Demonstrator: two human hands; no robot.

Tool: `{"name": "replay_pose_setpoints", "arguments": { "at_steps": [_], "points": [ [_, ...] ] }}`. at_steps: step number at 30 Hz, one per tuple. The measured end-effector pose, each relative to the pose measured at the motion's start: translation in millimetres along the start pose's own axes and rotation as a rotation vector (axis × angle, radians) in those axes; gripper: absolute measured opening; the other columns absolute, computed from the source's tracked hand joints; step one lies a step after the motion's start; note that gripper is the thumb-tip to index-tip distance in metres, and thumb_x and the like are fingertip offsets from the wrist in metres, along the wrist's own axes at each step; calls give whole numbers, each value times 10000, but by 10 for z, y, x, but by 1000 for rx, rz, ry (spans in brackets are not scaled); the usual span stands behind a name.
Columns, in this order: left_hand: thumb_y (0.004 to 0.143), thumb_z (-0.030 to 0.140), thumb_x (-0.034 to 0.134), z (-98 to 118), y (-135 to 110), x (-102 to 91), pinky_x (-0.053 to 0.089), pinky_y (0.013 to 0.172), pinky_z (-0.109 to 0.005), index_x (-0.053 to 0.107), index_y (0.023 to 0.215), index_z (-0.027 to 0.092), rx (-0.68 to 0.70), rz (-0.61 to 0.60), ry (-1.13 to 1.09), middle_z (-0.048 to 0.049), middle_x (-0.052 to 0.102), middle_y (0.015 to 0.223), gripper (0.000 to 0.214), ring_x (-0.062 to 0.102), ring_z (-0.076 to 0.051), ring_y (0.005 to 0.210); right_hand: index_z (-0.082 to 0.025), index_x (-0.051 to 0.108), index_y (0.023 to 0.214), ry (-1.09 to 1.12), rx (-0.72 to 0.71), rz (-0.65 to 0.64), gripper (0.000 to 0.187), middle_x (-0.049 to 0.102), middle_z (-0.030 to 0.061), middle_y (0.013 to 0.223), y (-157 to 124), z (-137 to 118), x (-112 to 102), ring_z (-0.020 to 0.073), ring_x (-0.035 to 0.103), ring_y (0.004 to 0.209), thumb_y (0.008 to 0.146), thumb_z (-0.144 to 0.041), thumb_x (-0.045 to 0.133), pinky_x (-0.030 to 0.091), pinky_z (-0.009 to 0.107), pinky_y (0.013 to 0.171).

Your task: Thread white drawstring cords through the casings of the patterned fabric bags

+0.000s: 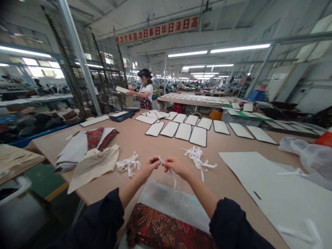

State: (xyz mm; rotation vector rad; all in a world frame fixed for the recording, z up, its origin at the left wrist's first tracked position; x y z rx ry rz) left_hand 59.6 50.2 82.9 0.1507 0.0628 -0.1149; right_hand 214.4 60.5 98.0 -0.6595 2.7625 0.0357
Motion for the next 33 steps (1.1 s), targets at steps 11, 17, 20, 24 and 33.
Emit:
{"name": "replay_pose_setpoints", "arguments": {
  "at_steps": [11, 17, 20, 24, 33],
  "points": [
    [557, 303, 706, 307, -31, 101, 404, 500, -173, 553, 706, 122, -210, 270, -427, 3, 544, 602, 280, 512, -73, 543, -128, 574, 799, 131, 131, -3, 407, 516, -35, 509, -756, 125, -194, 76, 437, 445, 669, -514, 563, 314, 208, 443],
    [555, 217, 681, 242, -20, 26, 398, 486, -159, 498, 730, 138, -222, 343, -444, 43, 503, 588, 266, 490, -49, 503, -143, 564, 792, 15, 247, 91, 436, 460, -49, 498, -1325, 404, -579, 71, 394, 412, 676, -561, 518, 295, 211, 425],
    [553, 199, 674, 145, -68, 45, 401, 487, -161, 486, 748, 149, -237, 321, -433, 44, 509, 600, 275, 496, -53, 509, -154, 551, 768, -34, 282, 118, 391, 432, -53, 508, -1535, 577, -707, 68, 370, 415, 709, -536, 486, 307, 209, 427],
    [590, 229, 655, -112, -197, 40, 422, 497, -178, 488, 724, 142, -380, 202, -354, 5, 550, 642, 232, 516, -68, 532, -172, 545, 731, -198, 390, 163, 339, 443, -46, 522, -1690, 895, -792, 73, 351, 402, 735, -490, 429, 273, 204, 392],
    [667, 226, 558, -678, -482, -176, 328, 442, -174, 544, 616, 138, -436, -13, 380, 40, 490, 485, 103, 442, -81, 450, -187, 523, 624, -712, 368, 220, 250, 620, 42, 656, -1695, 1381, -690, 169, 538, 641, 792, -306, 381, 327, 253, 574]
  ]
}}
Point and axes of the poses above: each hand's wrist, its own y-axis towards the middle knuckle, its own x-axis out of the palm, z = x × y, the point moved 2 cm from there along y, towards the middle knuckle
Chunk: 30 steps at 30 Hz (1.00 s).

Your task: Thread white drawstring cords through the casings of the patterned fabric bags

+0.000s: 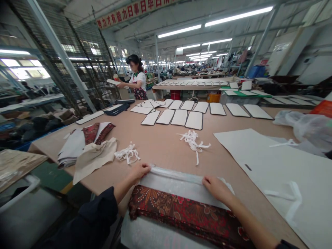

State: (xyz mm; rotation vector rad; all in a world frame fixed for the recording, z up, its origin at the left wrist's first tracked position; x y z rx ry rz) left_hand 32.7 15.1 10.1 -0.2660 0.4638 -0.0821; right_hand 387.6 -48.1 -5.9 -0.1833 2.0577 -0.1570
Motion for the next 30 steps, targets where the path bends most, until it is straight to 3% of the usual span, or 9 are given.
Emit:
{"name": "replay_pose_setpoints", "arguments": {
  "at_steps": [7, 20, 25, 27, 30],
  "points": [
    [681, 163, 523, -19, 55, 38, 330, 569, -209, 577, 583, 147, 134, 71, 336, 13, 557, 568, 113, 503, -126, 593, -200, 520, 623, -42, 36, 0, 252, 634, 50, 674, 47, 22, 72, 188, 570, 670, 808, -309, 388, 311, 253, 570],
    [800, 219, 431, 44, -2, 161, 363, 611, -243, 571, 802, 160, 212, 125, 875, -60, 602, 811, 151, 546, -170, 717, -184, 567, 684, -89, 99, -29, 245, 646, 59, 724, 87, -12, 70, 191, 572, 715, 813, -319, 410, 293, 253, 575],
    [827, 132, 392, 201, -102, 239, 372, 738, -317, 558, 860, 144, 540, 160, 1175, -94, 562, 900, 169, 509, -217, 859, -177, 581, 683, -115, 106, -21, 268, 643, 60, 728, 69, -72, 16, 175, 564, 699, 826, -323, 408, 279, 240, 561],
    [829, 102, 383, 239, -128, 276, 361, 760, -349, 572, 842, 135, 666, 84, 1263, -104, 564, 876, 192, 506, -232, 849, -172, 584, 675, -117, 120, -24, 278, 639, 59, 713, 71, -83, 1, 168, 558, 679, 828, -319, 405, 271, 236, 551],
    [813, 67, 390, 250, -157, 328, 360, 757, -371, 601, 829, 95, 740, -41, 1363, -137, 580, 846, 213, 521, -248, 813, -164, 595, 679, -130, 144, -20, 275, 639, 62, 712, 93, -102, -19, 162, 551, 669, 818, -312, 410, 265, 234, 545]
  ]
}}
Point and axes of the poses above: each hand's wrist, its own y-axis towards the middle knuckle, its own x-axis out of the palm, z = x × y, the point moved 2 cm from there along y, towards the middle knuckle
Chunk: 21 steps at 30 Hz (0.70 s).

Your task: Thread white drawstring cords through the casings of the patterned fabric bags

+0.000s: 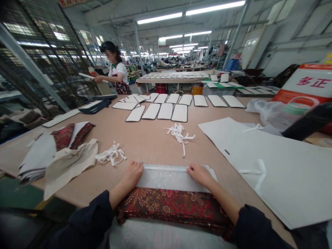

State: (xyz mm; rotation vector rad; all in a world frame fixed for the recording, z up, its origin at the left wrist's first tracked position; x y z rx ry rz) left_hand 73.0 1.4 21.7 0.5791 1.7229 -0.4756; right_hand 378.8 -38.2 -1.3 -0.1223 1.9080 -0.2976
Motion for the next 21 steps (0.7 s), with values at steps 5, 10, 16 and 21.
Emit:
{"name": "replay_pose_setpoints", "arguments": {
  "at_steps": [5, 10, 16, 21],
  "points": [
    [822, 36, 360, 111, -23, -40, 379, 707, -366, 470, 1227, 135, 44, -68, 60, -148, 604, 823, 432, 559, -247, 768, -164, 620, 720, -36, 46, -2, 254, 657, 71, 768, 42, -45, -34, 160, 553, 698, 797, -292, 413, 253, 233, 535],
    [820, 54, 415, 232, 28, -113, 379, 683, -367, 369, 1305, 312, 48, -158, 66, -123, 615, 780, 552, 580, -251, 743, -166, 632, 737, -63, 67, -2, 242, 671, 80, 787, 65, -57, -26, 167, 568, 688, 777, -268, 416, 236, 244, 509],
    [818, 47, 433, 271, 129, -162, 383, 668, -387, 434, 1262, 322, -37, -261, -29, -116, 619, 734, 523, 596, -264, 702, -163, 642, 769, -81, 93, 0, 242, 677, 93, 829, 61, -88, -57, 182, 596, 736, 775, -265, 423, 263, 243, 518],
    [824, 71, 424, 439, 252, -351, 383, 717, -415, 577, 1111, 164, 24, -241, 89, -167, 601, 892, 339, 559, -298, 846, -170, 646, 807, -112, 102, -27, 243, 673, 94, 878, 52, -138, -88, 201, 609, 797, 778, -250, 418, 322, 242, 565]
  ]
}}
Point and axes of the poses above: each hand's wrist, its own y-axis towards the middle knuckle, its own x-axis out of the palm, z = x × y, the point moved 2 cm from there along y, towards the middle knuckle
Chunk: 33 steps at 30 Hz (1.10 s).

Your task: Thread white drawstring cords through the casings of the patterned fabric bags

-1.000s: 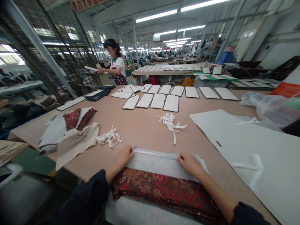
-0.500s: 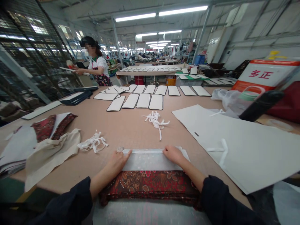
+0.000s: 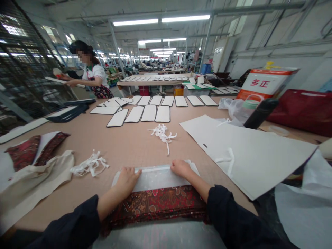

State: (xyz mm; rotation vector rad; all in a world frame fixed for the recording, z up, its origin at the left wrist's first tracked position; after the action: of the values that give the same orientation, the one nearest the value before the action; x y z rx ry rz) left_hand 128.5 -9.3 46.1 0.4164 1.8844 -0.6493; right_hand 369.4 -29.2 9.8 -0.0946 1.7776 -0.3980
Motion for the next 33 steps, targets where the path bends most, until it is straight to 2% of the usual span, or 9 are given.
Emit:
{"name": "replay_pose_setpoints", "arguments": {
  "at_steps": [2, 5, 9, 14, 17, 25, 33],
  "points": [
    [821, 71, 412, 178, 87, -106, 391, 720, -395, 610, 996, 97, 68, 51, -8, -174, 577, 935, 266, 535, -288, 873, -175, 648, 834, -15, 6, -13, 248, 670, 99, 894, -1, -23, 6, 209, 609, 820, 779, -258, 420, 346, 245, 591],
    [841, 90, 376, 510, 239, -196, 408, 692, -344, 550, 1063, 100, 218, 153, -121, -145, 551, 966, 282, 516, -246, 870, -178, 646, 878, -43, 8, 7, 269, 663, 117, 919, -2, -23, 10, 224, 602, 851, 789, -306, 427, 373, 260, 634],
    [840, 94, 366, 772, 350, -137, 425, 683, -336, 550, 1030, 109, 271, 181, -170, -125, 536, 984, 265, 496, -247, 896, -168, 640, 881, -24, 32, 63, 274, 659, 121, 907, -13, 204, -32, 224, 594, 834, 777, -353, 466, 370, 264, 643],
    [831, 71, 370, 760, 349, -57, 442, 702, -351, 540, 1027, 103, 269, 214, -158, -116, 527, 982, 261, 488, -244, 905, -145, 635, 781, 230, 66, 113, 188, 661, 61, 796, -58, 757, -61, 154, 569, 736, 763, -269, 495, 334, 220, 606],
    [834, 72, 371, 754, 358, -51, 442, 706, -358, 546, 1005, 105, 274, 223, -146, -116, 520, 979, 246, 484, -244, 906, -130, 630, 754, 318, 96, 160, 178, 652, 48, 771, -71, 948, -32, 138, 550, 711, 763, -230, 483, 326, 210, 591],
    [833, 55, 366, 778, 359, -58, 448, 716, -349, 558, 997, 104, 276, 218, -131, -114, 523, 988, 257, 482, -236, 912, -135, 604, 743, 273, 184, 171, 124, 643, 49, 769, -11, 939, 13, 128, 532, 688, 720, -154, 484, 292, 205, 554],
    [829, 53, 365, 776, 344, -92, 451, 701, -367, 558, 990, 97, 284, 204, -140, -122, 520, 975, 256, 482, -250, 909, -146, 599, 772, 187, 196, 98, 129, 647, 54, 777, -21, 907, -68, 140, 547, 684, 735, -147, 476, 289, 216, 536]
  ]
}}
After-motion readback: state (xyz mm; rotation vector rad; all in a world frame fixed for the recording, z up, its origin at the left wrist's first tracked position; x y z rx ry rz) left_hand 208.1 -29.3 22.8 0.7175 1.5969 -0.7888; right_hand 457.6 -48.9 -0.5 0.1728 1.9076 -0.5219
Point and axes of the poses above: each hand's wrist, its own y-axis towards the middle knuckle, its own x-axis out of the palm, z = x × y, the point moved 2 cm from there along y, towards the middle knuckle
